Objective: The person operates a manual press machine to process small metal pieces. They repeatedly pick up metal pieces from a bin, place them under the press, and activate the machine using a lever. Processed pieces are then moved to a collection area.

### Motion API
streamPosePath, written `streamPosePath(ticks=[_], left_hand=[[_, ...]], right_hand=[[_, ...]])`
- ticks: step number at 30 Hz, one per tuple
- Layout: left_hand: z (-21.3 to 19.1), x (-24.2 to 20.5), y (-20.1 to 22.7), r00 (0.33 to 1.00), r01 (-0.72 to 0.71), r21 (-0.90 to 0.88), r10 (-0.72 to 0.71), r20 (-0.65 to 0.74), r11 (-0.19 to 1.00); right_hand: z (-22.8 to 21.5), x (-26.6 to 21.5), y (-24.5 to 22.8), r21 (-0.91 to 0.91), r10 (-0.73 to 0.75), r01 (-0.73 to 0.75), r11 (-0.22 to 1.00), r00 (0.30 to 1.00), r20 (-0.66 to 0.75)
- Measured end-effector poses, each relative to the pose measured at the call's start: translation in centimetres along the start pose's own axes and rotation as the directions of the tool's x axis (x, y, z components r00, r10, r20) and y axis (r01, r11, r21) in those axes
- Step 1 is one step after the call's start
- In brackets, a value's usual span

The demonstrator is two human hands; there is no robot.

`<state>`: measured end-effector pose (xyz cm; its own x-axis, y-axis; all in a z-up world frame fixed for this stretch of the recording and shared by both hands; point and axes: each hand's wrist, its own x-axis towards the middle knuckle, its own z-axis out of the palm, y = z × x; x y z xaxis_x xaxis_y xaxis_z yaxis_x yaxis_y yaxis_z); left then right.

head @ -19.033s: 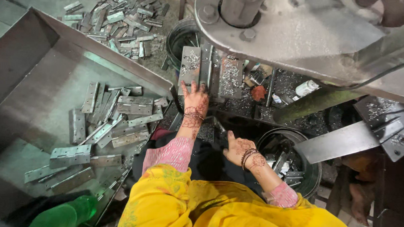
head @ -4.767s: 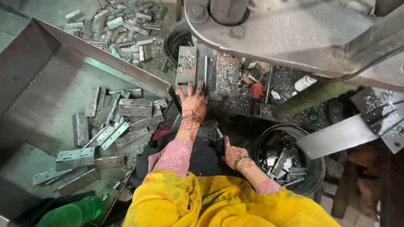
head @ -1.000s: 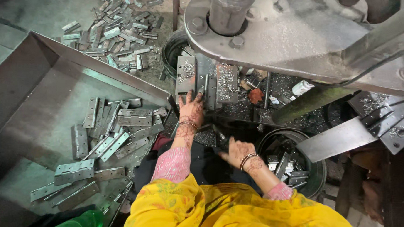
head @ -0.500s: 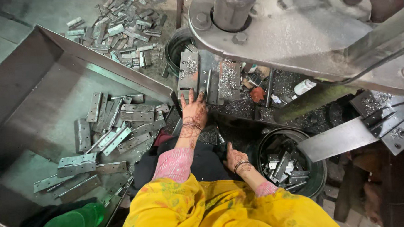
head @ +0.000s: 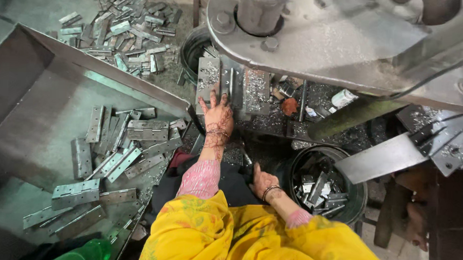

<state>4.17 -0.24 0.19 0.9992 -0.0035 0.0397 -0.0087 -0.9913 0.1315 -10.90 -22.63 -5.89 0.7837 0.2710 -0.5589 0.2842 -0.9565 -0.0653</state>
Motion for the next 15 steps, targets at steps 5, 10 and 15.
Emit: streamPosePath(ticks=[5, 10, 15], left_hand=[[1.0, -2.5, -0.3, 0.997, -0.044, -0.022, 0.042, -0.071, 0.999], [1.3, -3.1, -0.1, 0.995, -0.055, 0.036, 0.058, -0.075, 0.998], [2.6, -2.0, 0.3, 0.999, -0.015, -0.032, 0.016, 0.028, 0.999]], right_hand=[[1.2, 0.9, 0.4, 0.076, -0.006, 0.01, 0.997, 0.999, -0.05], [-4.1, -1.7, -0.8, 0.04, 0.013, -0.014, 0.999, 0.999, 0.031], [-9.4, -3.3, -0.1, 0.036, -0.037, 0.038, 0.999, 0.999, -0.025]])
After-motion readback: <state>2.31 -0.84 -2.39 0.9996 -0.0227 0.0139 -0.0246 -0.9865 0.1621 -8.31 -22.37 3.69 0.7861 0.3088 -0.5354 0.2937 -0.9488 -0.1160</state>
